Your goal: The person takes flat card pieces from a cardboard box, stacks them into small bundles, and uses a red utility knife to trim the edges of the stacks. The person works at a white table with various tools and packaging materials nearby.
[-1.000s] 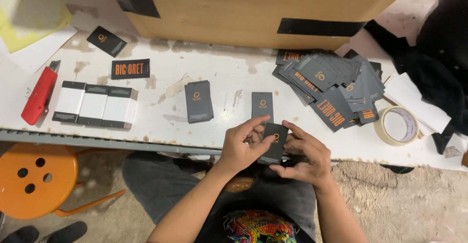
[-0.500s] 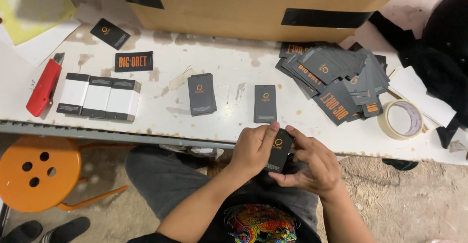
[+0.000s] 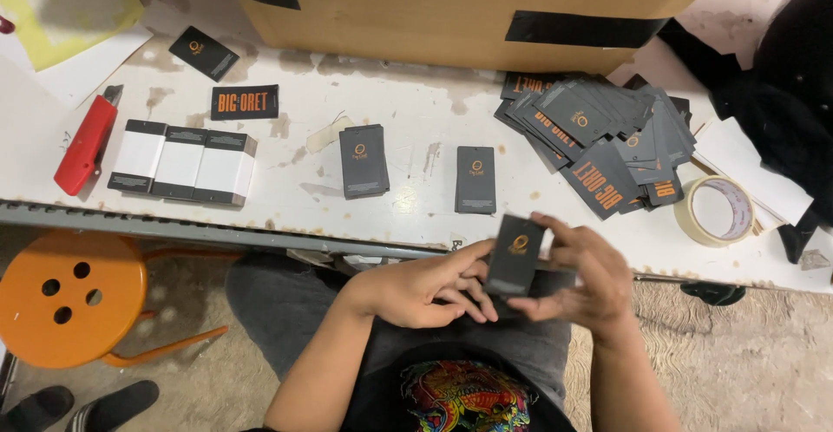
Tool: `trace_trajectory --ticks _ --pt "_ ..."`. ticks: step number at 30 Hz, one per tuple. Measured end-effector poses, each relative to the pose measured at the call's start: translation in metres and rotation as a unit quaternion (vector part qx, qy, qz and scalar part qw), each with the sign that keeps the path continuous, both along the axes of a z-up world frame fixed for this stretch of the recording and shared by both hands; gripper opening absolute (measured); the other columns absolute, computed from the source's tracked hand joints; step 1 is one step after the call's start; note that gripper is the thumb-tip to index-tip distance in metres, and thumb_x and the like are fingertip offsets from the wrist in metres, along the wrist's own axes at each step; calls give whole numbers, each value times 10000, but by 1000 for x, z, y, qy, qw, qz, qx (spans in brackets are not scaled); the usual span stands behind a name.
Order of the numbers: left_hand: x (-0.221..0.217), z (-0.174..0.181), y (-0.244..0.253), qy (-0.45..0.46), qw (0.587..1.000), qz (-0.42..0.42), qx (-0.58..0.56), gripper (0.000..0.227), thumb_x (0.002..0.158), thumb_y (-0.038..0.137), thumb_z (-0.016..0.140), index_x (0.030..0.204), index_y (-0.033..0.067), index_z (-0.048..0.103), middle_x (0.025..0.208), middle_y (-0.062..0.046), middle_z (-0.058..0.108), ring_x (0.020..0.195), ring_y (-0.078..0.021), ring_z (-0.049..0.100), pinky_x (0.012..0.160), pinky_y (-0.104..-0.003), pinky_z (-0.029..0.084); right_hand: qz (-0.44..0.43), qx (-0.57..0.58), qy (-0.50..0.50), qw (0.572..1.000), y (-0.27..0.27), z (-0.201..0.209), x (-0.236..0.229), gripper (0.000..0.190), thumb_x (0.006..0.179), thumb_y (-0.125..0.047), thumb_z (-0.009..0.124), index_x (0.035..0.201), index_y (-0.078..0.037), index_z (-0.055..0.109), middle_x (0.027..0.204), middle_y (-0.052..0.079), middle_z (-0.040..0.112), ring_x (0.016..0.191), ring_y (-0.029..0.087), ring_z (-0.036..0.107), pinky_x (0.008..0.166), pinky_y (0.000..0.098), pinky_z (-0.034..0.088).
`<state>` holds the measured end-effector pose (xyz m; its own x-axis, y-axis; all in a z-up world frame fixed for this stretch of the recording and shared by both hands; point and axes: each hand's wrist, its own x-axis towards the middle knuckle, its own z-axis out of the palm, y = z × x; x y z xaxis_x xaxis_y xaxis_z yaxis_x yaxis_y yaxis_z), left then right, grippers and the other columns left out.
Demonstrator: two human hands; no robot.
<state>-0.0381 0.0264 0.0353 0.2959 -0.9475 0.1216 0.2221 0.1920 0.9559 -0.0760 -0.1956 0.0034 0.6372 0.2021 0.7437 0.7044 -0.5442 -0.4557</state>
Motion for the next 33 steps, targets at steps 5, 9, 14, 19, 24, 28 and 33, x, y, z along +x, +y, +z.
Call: trace_trajectory --ticks 5,9,14,19,24,28,33 --pt "22 -25 -2 -224 908 337 112 314 770 42 509 1081 5 492 830 -147 571 752 -229 548 667 -323 474 -24 68 71 995 -26 -4 38 511 531 -378 818 710 -45 473 728 146 568 699 279 598 492 264 411" --pt "46 -44 -12 -351 735 526 245 191 853 197 458 877 91 615 716 -16 518 710 -137 494 609 -243 432 7 33 128 991 -7 2 71 494 467 -297 841 766 -55 532 804 130 614 616 245 534 517 295 410" --pt "47 -45 -18 -454 678 505 282 248 828 126 387 905 47 609 902 -86 494 929 -207 413 852 -349 316 5 9 206 979 6 -4 83 457 490 -298 829 795 -89 561 748 100 567 653 257 529 605 343 422" --pt "43 -46 -20 -480 678 477 287 308 803 86 368 963 -34 602 1032 -187 526 1011 -267 435 928 -406 310 -46 -17 285 957 18 12 74 436 478 -307 830 779 -114 580 771 90 558 770 315 601 715 394 453" --pt "42 -49 -17 -478 698 462 267 313 794 75 376 984 -15 607 1031 -193 541 1006 -288 462 921 -425 326 -30 -74 267 960 15 11 75 444 484 -330 813 795 -123 574 745 73 581 809 291 595 722 369 448" --pt "43 -48 -17 -478 696 466 265 305 784 62 382 974 -4 612 1015 -173 547 992 -274 465 920 -417 322 -19 -81 275 958 16 14 79 406 492 -295 801 793 -117 595 830 100 636 809 257 574 705 353 435" --pt "43 -48 -17 -485 690 466 267 298 778 51 400 980 3 614 1022 -172 556 994 -273 477 915 -416 332 -6 -87 239 967 12 7 82 457 472 -325 803 830 -127 600 1133 115 586 853 263 561 709 351 433"
